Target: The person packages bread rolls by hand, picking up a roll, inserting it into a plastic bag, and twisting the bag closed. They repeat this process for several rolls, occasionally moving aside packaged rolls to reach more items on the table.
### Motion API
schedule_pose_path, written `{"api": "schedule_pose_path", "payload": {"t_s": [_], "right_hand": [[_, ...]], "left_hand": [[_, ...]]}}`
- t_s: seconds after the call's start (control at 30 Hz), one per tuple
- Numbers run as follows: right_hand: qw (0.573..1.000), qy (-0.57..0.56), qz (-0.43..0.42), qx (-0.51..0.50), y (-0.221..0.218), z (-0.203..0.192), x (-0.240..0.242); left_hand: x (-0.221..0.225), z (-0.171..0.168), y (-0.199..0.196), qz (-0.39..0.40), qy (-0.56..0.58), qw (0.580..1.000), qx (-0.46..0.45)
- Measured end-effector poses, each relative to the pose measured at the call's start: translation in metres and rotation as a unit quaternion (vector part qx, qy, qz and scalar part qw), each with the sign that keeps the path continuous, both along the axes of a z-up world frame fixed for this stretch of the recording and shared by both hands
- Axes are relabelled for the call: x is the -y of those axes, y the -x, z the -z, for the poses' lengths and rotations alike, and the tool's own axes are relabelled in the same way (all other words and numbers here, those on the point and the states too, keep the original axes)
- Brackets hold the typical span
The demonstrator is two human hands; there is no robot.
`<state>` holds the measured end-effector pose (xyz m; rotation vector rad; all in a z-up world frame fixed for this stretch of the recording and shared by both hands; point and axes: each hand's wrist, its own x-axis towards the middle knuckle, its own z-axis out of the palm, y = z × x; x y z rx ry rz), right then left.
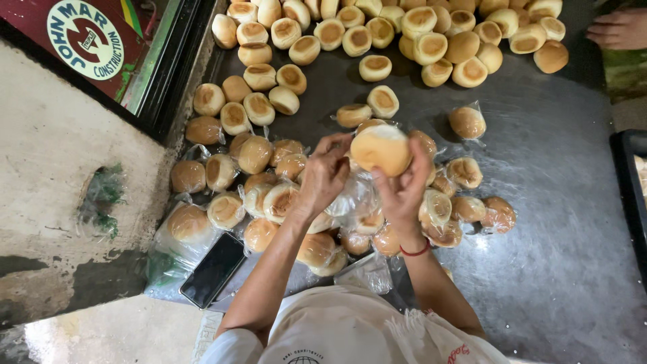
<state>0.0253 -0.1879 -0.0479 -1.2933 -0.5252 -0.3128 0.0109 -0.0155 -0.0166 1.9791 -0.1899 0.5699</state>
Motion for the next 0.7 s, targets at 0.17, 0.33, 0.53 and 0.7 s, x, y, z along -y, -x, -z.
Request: {"api": "schedule_pose_path", "payload": {"t_s": [0.17,0.33,0.53,0.7], "right_hand": [[0.891,0.383,0.130,0.207,-0.003,0.006,0.011],[0.877,0.480,-0.016,0.025,-0.026,-0.011,0.019],[0.898,0.432,0.000,0.082,-0.048,0.015,0.010],[0.927,0.358,-0.094,0.059,-0.050,-0.007,0.028]], "left_hand": [[0.009,-0.026,0.004,0.009,0.001,1.000,-0.012],[0.024,-0.016,0.005,0.032,-0.117,0.988,0.093],[0.028,-0.021,0.007,0.155,-0.007,0.986,0.055],[-0.037,-0.028,0.004,0.106,0.010,0.994,-0.012]]}}
